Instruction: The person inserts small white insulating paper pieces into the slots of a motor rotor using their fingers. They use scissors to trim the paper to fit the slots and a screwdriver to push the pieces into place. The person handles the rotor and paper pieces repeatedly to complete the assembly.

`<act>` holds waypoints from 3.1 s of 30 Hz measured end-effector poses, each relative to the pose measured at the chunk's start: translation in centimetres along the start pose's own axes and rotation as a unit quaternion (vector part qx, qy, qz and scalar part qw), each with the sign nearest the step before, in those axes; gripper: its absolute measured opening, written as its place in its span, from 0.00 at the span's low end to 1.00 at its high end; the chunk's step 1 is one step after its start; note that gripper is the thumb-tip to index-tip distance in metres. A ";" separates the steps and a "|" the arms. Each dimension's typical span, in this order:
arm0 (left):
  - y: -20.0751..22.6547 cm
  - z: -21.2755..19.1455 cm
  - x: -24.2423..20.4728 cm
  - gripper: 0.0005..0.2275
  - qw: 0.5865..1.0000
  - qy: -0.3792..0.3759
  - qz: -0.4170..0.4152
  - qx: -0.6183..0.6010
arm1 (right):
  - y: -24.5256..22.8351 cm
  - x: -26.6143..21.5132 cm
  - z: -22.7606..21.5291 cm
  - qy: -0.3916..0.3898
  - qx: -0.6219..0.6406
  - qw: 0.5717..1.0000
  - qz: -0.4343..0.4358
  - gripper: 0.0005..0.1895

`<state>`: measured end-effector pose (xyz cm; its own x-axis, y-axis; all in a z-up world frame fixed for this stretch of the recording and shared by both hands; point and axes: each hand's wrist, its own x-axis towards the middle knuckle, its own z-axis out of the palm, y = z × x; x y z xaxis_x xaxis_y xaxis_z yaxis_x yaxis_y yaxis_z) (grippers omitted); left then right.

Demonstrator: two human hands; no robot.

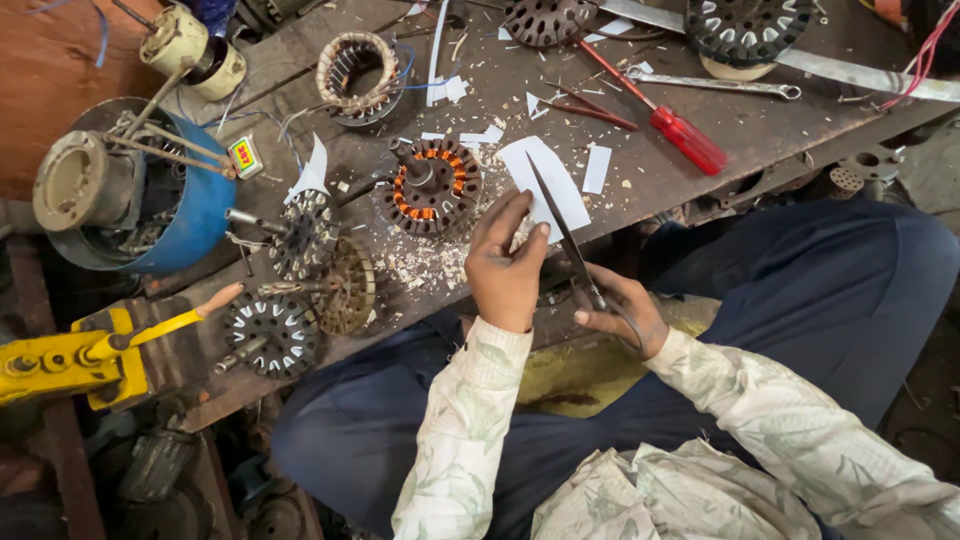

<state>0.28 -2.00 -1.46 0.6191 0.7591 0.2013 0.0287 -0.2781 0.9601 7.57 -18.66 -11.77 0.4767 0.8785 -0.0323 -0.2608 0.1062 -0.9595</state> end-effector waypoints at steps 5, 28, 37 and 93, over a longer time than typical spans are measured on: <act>-0.2 0.5 0.0 0.17 0.993 -0.002 -0.061 -0.100 | 0.0 0.0 0.1 0.011 -0.009 1.000 0.023 0.36; -2.6 1.9 0.2 0.18 0.996 -0.041 -0.050 -0.053 | 0.1 1.5 -0.1 0.073 0.115 0.986 0.094 0.34; -3.2 2.0 0.8 0.18 0.989 -0.039 -0.075 -0.123 | -0.1 2.0 -0.2 0.094 0.118 0.982 0.117 0.32; -2.0 0.0 1.9 0.10 0.919 0.102 -0.241 -0.294 | 0.0 0.0 1.4 -0.014 0.000 0.999 0.032 0.36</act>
<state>1.43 0.04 -3.00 0.4841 0.8222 -0.2994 -0.2054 0.4394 0.8745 6.36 -17.99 -11.36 0.4347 0.8965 -0.0861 -0.2897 0.0487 -0.9559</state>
